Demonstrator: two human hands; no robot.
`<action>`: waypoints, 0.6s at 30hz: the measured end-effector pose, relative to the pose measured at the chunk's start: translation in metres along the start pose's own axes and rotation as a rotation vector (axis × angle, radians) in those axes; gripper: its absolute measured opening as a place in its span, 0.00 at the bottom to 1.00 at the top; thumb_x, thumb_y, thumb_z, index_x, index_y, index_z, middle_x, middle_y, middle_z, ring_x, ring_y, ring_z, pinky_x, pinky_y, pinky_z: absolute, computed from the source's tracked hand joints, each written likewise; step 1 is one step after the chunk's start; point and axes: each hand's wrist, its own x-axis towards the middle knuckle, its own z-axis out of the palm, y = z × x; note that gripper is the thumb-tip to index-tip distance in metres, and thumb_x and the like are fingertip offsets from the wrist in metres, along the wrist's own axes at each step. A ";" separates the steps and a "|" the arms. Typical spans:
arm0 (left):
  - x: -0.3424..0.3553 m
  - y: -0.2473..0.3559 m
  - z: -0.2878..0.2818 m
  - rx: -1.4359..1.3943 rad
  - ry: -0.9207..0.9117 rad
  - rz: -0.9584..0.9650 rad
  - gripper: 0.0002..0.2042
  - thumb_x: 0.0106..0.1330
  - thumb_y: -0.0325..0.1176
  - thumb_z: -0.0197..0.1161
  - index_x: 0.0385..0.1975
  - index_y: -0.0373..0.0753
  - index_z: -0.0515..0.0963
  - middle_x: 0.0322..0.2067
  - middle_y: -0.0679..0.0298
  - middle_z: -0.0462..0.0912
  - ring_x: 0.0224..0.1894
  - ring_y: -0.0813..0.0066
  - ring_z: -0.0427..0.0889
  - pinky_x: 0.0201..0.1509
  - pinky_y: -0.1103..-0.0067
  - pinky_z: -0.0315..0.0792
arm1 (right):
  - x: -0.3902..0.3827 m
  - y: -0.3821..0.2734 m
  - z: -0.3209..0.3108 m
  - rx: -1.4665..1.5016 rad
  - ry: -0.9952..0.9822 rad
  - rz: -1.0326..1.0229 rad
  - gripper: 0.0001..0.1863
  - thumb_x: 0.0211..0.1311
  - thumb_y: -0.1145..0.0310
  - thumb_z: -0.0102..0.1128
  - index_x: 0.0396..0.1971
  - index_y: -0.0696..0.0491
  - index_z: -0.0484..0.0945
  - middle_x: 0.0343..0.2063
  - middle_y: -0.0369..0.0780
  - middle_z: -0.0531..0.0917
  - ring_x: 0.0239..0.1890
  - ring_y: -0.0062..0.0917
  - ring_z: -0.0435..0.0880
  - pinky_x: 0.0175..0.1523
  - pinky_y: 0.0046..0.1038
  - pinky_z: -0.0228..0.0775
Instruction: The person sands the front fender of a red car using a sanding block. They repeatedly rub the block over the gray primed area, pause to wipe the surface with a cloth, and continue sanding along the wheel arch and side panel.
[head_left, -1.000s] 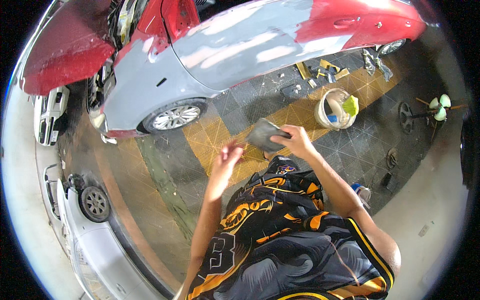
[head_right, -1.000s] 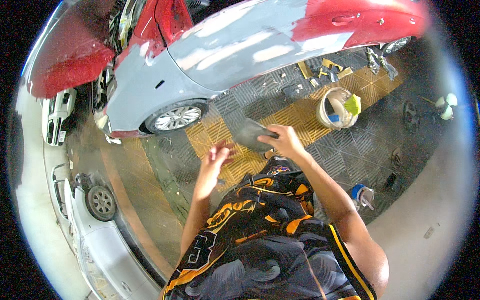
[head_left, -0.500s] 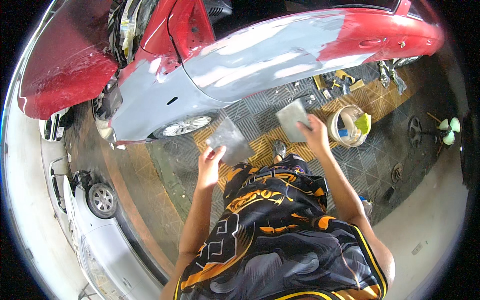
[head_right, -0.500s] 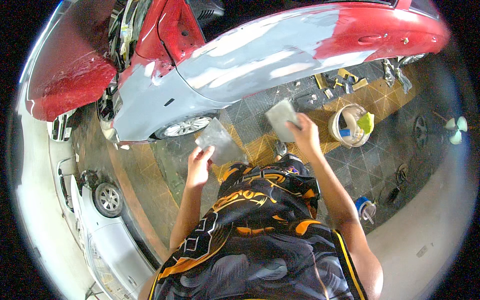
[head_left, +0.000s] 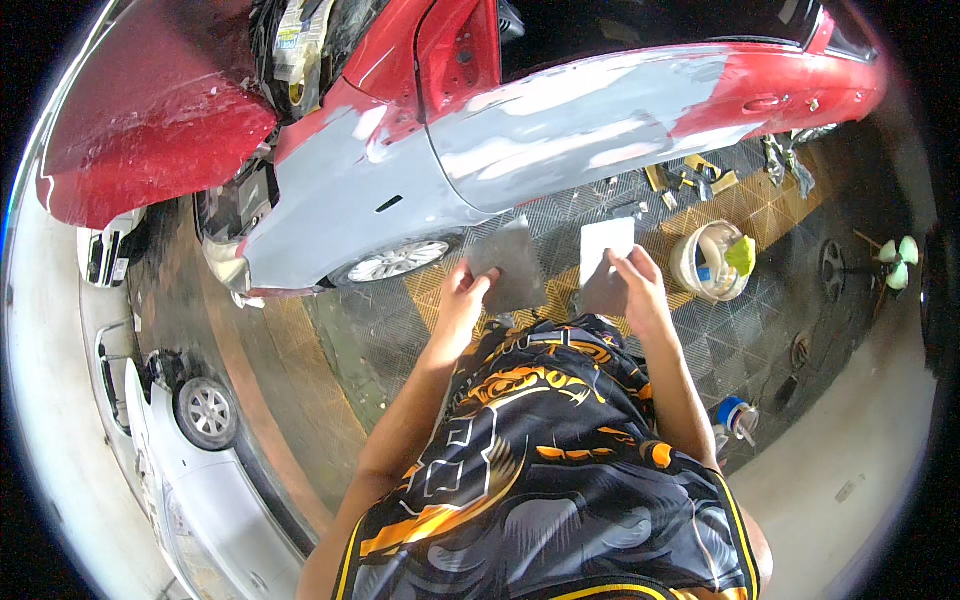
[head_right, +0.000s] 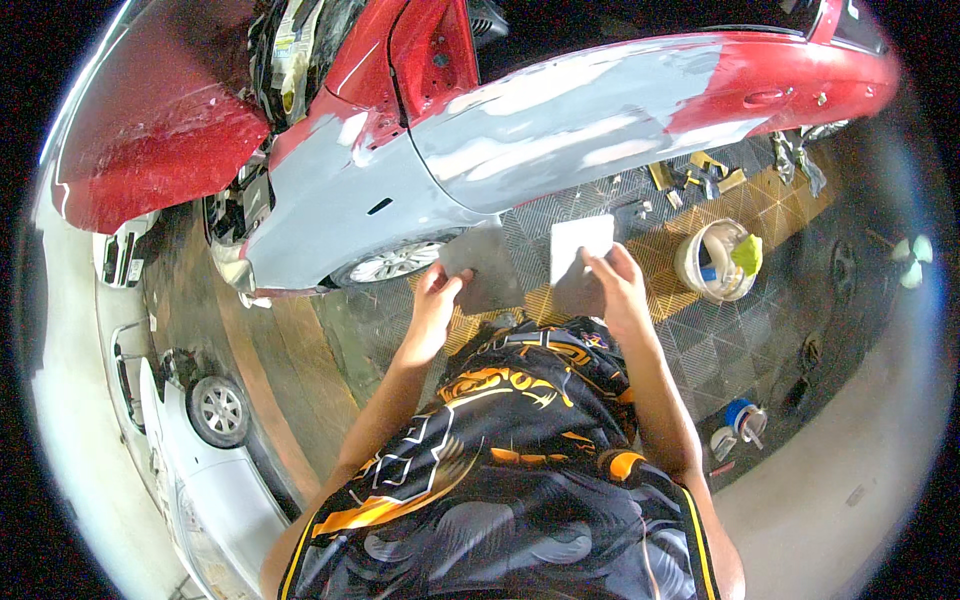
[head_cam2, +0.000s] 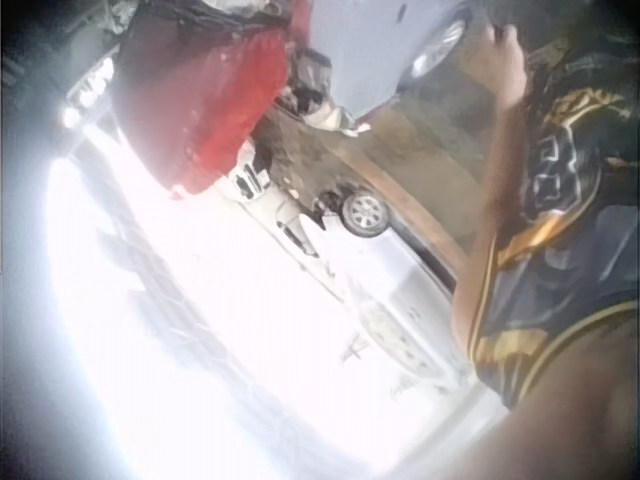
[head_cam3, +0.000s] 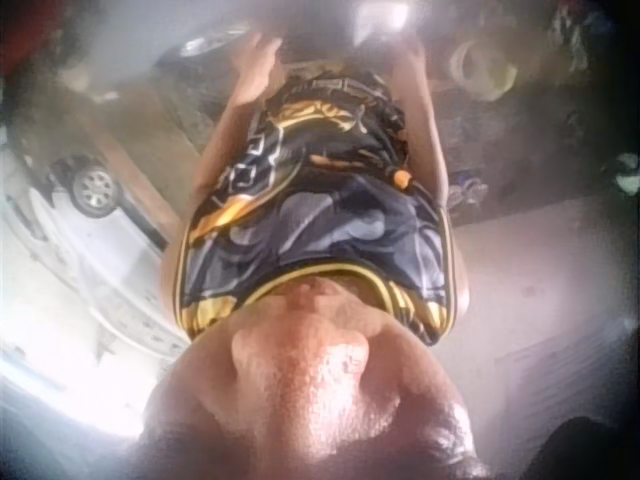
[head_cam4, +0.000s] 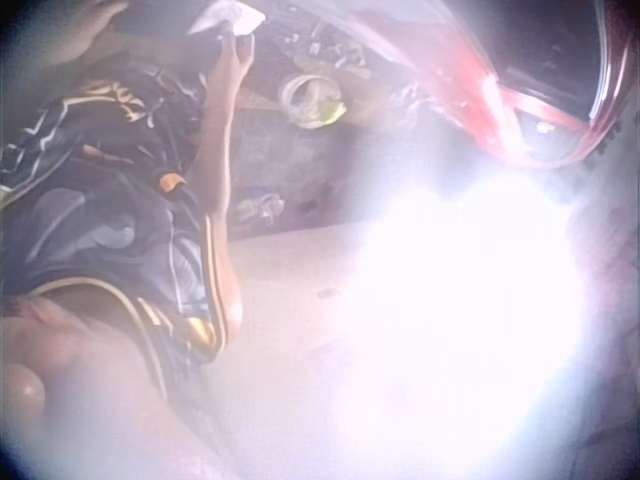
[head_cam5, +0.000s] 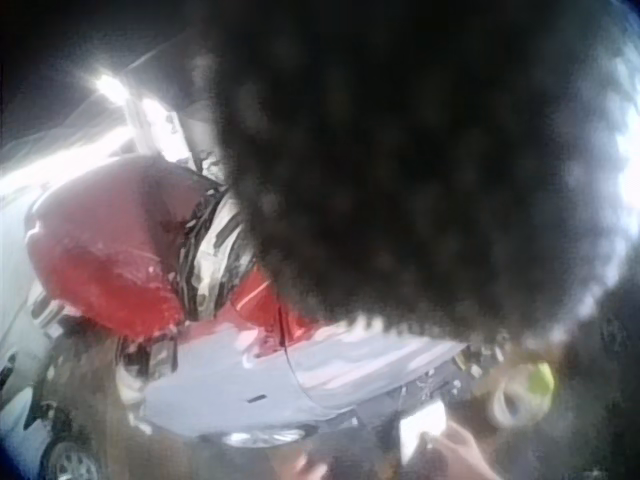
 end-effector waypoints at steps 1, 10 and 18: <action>0.001 -0.001 0.001 -0.083 -0.015 0.031 0.14 0.65 0.31 0.65 0.50 0.37 0.79 0.43 0.68 0.83 0.44 0.80 0.78 0.52 0.79 0.69 | 0.001 0.010 0.005 -0.082 -0.064 0.018 0.11 0.63 0.69 0.67 0.41 0.56 0.78 0.36 0.34 0.83 0.38 0.17 0.80 0.43 0.20 0.71; -0.019 0.026 0.009 -0.037 -0.274 0.074 0.13 0.69 0.34 0.64 0.49 0.35 0.79 0.40 0.69 0.82 0.41 0.83 0.77 0.48 0.82 0.69 | -0.023 0.014 0.055 -0.230 -0.256 0.075 0.14 0.64 0.70 0.66 0.47 0.60 0.78 0.38 0.35 0.85 0.39 0.16 0.81 0.48 0.22 0.72; -0.032 -0.012 -0.046 0.084 -0.320 -0.022 0.12 0.73 0.33 0.58 0.51 0.34 0.76 0.42 0.63 0.83 0.42 0.79 0.81 0.47 0.79 0.75 | -0.011 0.004 0.025 -0.118 -0.123 0.055 0.12 0.66 0.72 0.62 0.46 0.60 0.79 0.41 0.38 0.86 0.43 0.19 0.82 0.52 0.24 0.71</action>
